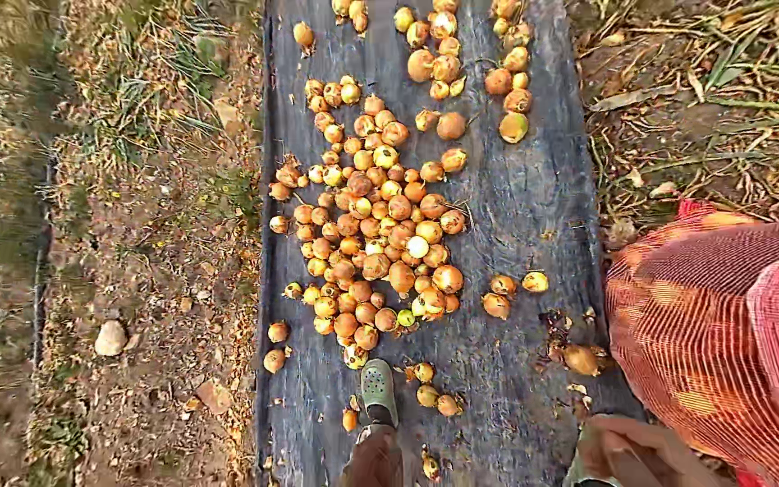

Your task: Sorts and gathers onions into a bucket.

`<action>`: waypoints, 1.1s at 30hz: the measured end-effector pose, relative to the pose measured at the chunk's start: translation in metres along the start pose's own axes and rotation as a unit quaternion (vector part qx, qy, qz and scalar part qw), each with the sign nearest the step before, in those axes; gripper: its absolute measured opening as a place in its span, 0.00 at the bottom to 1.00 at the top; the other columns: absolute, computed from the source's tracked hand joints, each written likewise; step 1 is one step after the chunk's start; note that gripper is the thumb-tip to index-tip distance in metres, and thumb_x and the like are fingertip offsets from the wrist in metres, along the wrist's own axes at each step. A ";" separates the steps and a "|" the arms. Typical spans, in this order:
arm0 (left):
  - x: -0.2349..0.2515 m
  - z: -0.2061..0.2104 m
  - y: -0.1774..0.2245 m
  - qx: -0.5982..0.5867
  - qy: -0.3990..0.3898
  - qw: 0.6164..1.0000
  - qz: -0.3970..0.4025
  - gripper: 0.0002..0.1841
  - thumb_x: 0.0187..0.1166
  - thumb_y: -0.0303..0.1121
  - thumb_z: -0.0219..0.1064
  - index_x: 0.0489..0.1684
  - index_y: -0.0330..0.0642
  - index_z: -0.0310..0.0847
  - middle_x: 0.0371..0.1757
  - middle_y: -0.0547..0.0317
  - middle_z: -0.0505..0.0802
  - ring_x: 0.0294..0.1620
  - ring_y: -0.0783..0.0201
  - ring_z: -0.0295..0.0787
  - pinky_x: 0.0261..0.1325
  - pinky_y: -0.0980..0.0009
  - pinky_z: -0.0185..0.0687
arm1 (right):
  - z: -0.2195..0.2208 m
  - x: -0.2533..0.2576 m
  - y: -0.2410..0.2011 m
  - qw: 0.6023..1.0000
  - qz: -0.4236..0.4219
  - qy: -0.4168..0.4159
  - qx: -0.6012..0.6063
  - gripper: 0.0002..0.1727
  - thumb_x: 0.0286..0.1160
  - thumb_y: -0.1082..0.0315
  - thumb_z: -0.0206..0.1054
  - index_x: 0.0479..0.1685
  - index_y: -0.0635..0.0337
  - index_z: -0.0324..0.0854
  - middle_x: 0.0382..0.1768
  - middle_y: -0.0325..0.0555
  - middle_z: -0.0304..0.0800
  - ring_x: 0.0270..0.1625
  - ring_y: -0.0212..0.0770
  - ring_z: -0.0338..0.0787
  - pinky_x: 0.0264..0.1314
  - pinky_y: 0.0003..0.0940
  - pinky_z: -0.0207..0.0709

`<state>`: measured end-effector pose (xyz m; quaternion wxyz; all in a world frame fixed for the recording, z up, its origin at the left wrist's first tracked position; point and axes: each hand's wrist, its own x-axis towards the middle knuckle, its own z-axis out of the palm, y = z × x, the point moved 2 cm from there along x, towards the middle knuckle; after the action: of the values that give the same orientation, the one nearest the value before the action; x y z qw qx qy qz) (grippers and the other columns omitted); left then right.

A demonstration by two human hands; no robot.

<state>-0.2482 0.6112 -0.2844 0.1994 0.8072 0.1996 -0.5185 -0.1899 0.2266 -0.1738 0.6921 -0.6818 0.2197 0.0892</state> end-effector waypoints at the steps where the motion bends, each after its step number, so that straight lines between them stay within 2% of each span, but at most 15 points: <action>1: 0.037 -0.016 -0.033 -0.022 0.046 0.999 0.002 0.30 0.82 0.48 0.66 0.83 0.48 0.72 0.61 0.46 0.92 0.59 0.50 0.93 0.68 0.46 0.86 | 0.047 0.018 0.039 0.997 0.063 -0.042 -0.026 0.14 0.87 0.68 0.60 0.61 0.68 0.80 0.46 0.52 0.93 0.44 0.46 0.95 0.48 0.46 0.93; 2: 0.073 -0.037 -0.055 -0.044 0.096 0.994 0.006 0.34 0.80 0.50 0.68 0.85 0.47 0.69 0.65 0.42 0.90 0.62 0.47 0.91 0.68 0.47 0.85 | 0.096 0.039 0.078 0.989 0.100 -0.074 -0.078 0.16 0.85 0.64 0.63 0.65 0.61 0.82 0.50 0.48 0.94 0.48 0.44 0.96 0.50 0.45 0.94; 4: 0.141 -0.092 -0.074 -0.071 0.188 0.980 0.007 0.39 0.76 0.51 0.73 0.87 0.47 0.67 0.77 0.35 0.80 0.72 0.42 0.83 0.72 0.46 0.82 | 0.196 0.087 0.150 0.958 0.067 -0.137 -0.241 0.22 0.81 0.55 0.64 0.72 0.46 0.83 0.61 0.38 0.92 0.58 0.37 0.94 0.59 0.42 0.91; 6: 0.201 -0.138 -0.091 -0.098 0.267 0.959 -0.005 0.43 0.70 0.54 0.77 0.87 0.49 0.68 0.86 0.31 0.69 0.83 0.33 0.69 0.78 0.38 0.72 | 0.285 0.130 0.207 0.889 -0.029 -0.227 -0.398 0.27 0.79 0.53 0.70 0.79 0.37 0.78 0.78 0.40 0.80 0.74 0.47 0.85 0.70 0.56 0.82; 8: 0.261 -0.175 -0.113 -0.132 0.314 0.940 -0.008 0.47 0.67 0.58 0.78 0.88 0.48 0.66 0.87 0.30 0.66 0.84 0.31 0.66 0.79 0.34 0.70 | 0.356 0.166 0.251 0.799 -0.116 -0.311 -0.501 0.37 0.70 0.53 0.78 0.83 0.30 0.73 0.90 0.47 0.62 0.83 0.61 0.71 0.73 0.67 0.74; 10: 0.318 -0.202 -0.140 -0.171 0.273 0.946 0.009 0.48 0.66 0.61 0.78 0.86 0.44 0.67 0.83 0.32 0.73 0.82 0.34 0.70 0.80 0.36 0.70 | 0.406 0.193 0.281 0.712 -0.162 -0.364 -0.578 0.44 0.58 0.56 0.85 0.82 0.27 0.73 0.93 0.54 0.52 0.86 0.74 0.61 0.73 0.78 0.65; 12: 0.360 -0.213 -0.164 -0.183 0.175 0.966 0.039 0.49 0.65 0.61 0.79 0.88 0.46 0.65 0.82 0.32 0.74 0.81 0.36 0.72 0.79 0.36 0.71 | 0.438 0.210 0.299 0.655 -0.161 -0.383 -0.631 0.47 0.49 0.62 0.88 0.80 0.29 0.76 0.94 0.61 0.44 0.80 0.85 0.62 0.66 0.87 0.60; 16: 0.387 -0.213 -0.189 -0.283 0.067 0.955 0.063 0.44 0.64 0.41 0.84 0.85 0.57 0.65 0.74 0.36 0.81 0.65 0.37 0.87 0.55 0.36 0.90 | 0.465 0.230 0.317 0.566 -0.126 -0.416 -0.700 0.55 0.35 0.43 0.92 0.81 0.25 0.73 0.97 0.55 0.31 0.71 0.86 0.69 0.59 0.85 0.65; 18: 0.374 -0.212 -0.194 -0.394 -0.003 0.919 0.017 0.38 0.70 0.37 0.76 0.84 0.62 0.67 0.73 0.43 0.84 0.61 0.39 0.89 0.50 0.37 0.89 | 0.457 0.241 0.322 0.556 -0.156 -0.421 -0.700 0.53 0.34 0.34 0.88 0.79 0.19 0.74 0.96 0.53 0.35 0.68 0.78 0.72 0.56 0.74 0.71; 21: 0.359 -0.202 -0.206 -0.460 -0.059 0.885 -0.037 0.31 0.76 0.59 0.66 0.76 0.56 0.73 0.64 0.41 0.88 0.58 0.41 0.88 0.52 0.40 0.86 | 0.439 0.240 0.328 0.569 -0.165 -0.416 -0.690 0.54 0.41 0.25 0.80 0.83 0.11 0.65 0.97 0.48 0.32 0.70 0.70 0.74 0.52 0.63 0.76; 24: 0.357 -0.189 -0.197 -0.355 -0.028 0.934 -0.037 0.44 0.70 0.77 0.60 0.67 0.44 0.80 0.59 0.40 0.90 0.61 0.44 0.88 0.63 0.38 0.82 | 0.447 0.243 0.329 0.562 -0.129 -0.424 -0.698 0.57 0.39 0.19 0.78 0.84 0.09 0.62 0.97 0.46 0.29 0.74 0.70 0.71 0.47 0.61 0.80; 26: 0.359 -0.167 -0.185 -0.359 -0.064 0.930 -0.047 0.50 0.65 0.83 0.57 0.82 0.55 0.72 0.70 0.44 0.88 0.71 0.46 0.85 0.70 0.35 0.79 | 0.451 0.243 0.329 0.556 -0.112 -0.432 -0.701 0.57 0.37 0.20 0.79 0.83 0.11 0.64 0.97 0.46 0.29 0.74 0.69 0.71 0.45 0.59 0.80; 28: 0.361 -0.159 -0.166 -0.358 -0.062 0.930 -0.048 0.54 0.61 0.86 0.55 0.87 0.63 0.67 0.74 0.46 0.86 0.74 0.45 0.83 0.71 0.33 0.77 | 0.454 0.246 0.329 0.562 -0.112 -0.432 -0.697 0.57 0.35 0.20 0.79 0.83 0.12 0.66 0.96 0.48 0.32 0.72 0.69 0.71 0.43 0.57 0.81; 30: 0.364 -0.164 -0.153 -0.324 -0.052 0.944 -0.034 0.55 0.59 0.87 0.56 0.86 0.60 0.67 0.71 0.44 0.87 0.72 0.44 0.85 0.70 0.32 0.77 | 0.458 0.246 0.327 0.577 -0.102 -0.422 -0.692 0.57 0.33 0.21 0.80 0.81 0.16 0.70 0.96 0.49 0.34 0.74 0.71 0.70 0.42 0.58 0.82; 33: 0.368 -0.175 -0.148 -0.362 -0.129 0.919 -0.082 0.55 0.59 0.83 0.63 0.85 0.53 0.69 0.72 0.42 0.86 0.72 0.45 0.84 0.72 0.36 0.78 | 0.466 0.239 0.328 0.587 -0.075 -0.415 -0.691 0.59 0.31 0.24 0.82 0.82 0.18 0.70 0.96 0.51 0.30 0.75 0.73 0.69 0.41 0.58 0.83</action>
<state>-0.0528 0.8705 -0.5717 0.4594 0.5866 0.4115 -0.5249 -0.0312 0.6603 -0.5847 0.0327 -0.8581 -0.2708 0.4350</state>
